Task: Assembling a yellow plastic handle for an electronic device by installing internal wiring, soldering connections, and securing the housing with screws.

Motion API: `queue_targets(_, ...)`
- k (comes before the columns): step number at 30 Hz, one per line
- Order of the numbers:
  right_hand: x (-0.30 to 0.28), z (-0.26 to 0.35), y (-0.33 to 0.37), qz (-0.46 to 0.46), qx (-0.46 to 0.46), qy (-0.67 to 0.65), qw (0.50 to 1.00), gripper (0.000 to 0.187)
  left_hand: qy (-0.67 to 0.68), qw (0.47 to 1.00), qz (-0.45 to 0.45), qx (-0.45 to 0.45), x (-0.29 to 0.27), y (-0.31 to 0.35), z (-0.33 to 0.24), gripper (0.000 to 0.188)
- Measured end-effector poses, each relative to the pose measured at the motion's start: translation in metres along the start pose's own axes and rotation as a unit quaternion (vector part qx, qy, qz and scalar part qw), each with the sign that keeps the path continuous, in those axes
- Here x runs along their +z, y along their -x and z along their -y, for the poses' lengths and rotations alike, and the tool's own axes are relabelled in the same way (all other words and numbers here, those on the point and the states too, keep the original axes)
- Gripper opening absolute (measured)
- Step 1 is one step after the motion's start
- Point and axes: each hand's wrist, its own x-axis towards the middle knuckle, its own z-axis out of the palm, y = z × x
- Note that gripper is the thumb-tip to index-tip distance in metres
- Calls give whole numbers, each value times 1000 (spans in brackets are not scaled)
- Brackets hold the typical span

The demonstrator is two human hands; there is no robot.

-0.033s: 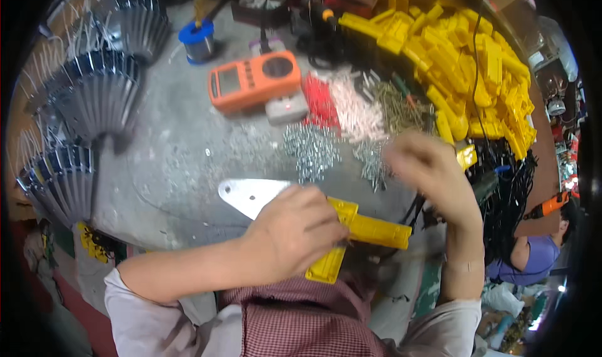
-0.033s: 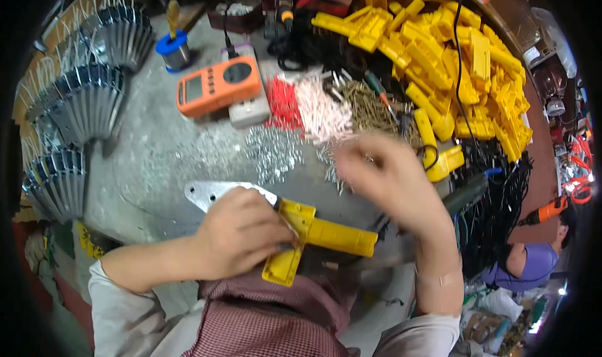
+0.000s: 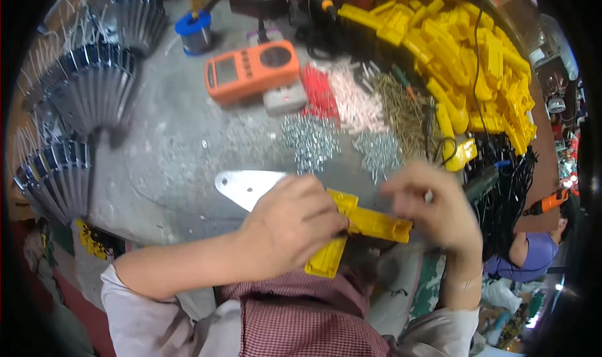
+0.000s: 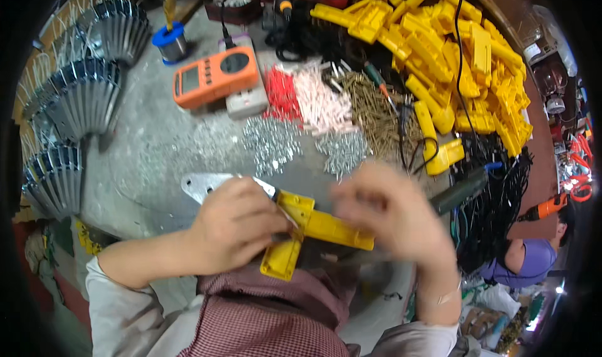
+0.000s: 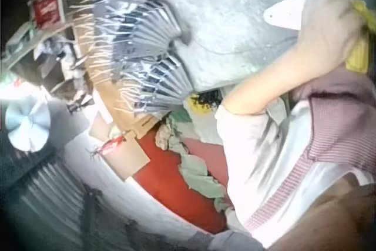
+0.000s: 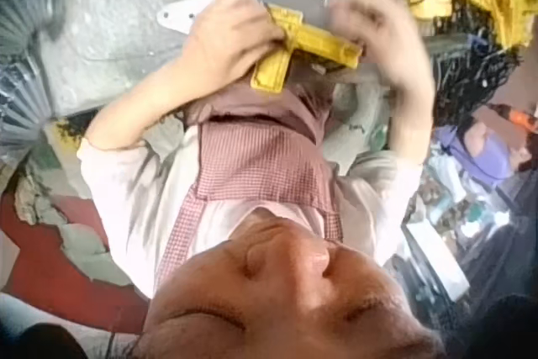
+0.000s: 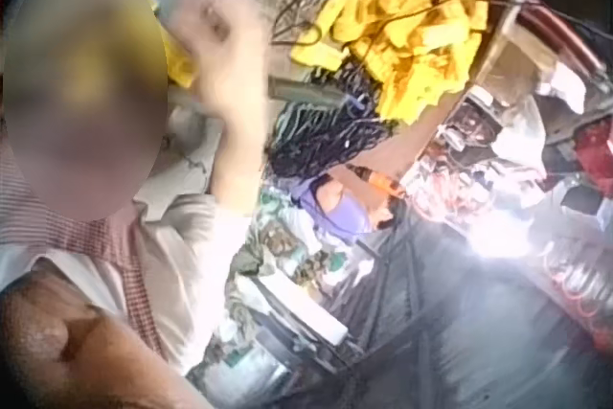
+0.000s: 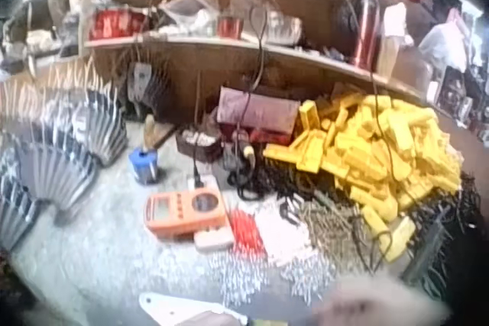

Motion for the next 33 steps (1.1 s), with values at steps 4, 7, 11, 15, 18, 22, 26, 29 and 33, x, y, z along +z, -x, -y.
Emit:
queue_targets(4,57,-8,71,-124,-127,197,964,24,40,999,18,4,1,-13,-6,34)
queue_targets(7,66,-9,58,-122,-158,101,975,18,21,999,27,6,3,-8,-10,34)
queue_targets(11,75,1,55,-55,-65,-80,993,11,-9,1000,4,22,5,2,-12,35)
queue_targets(15,72,-17,63,-134,-16,-167,977,12,-39,999,-8,37,8,8,-19,41)
queue_targets(18,68,-11,58,-130,-16,-96,987,15,-31,999,-14,39,10,10,-18,44)
queue_targets(22,73,-6,54,-102,-8,-81,991,14,-25,999,-1,26,9,12,-18,39)
queue_targets(26,67,-6,51,-107,-43,-31,993,13,42,999,-21,-19,-6,-13,-12,25)
queue_targets(29,63,-21,55,-158,10,-206,966,12,52,994,86,-43,3,-18,0,21)
queue_targets(33,62,-28,49,-167,11,-213,962,13,40,990,127,-53,7,-17,-6,17)
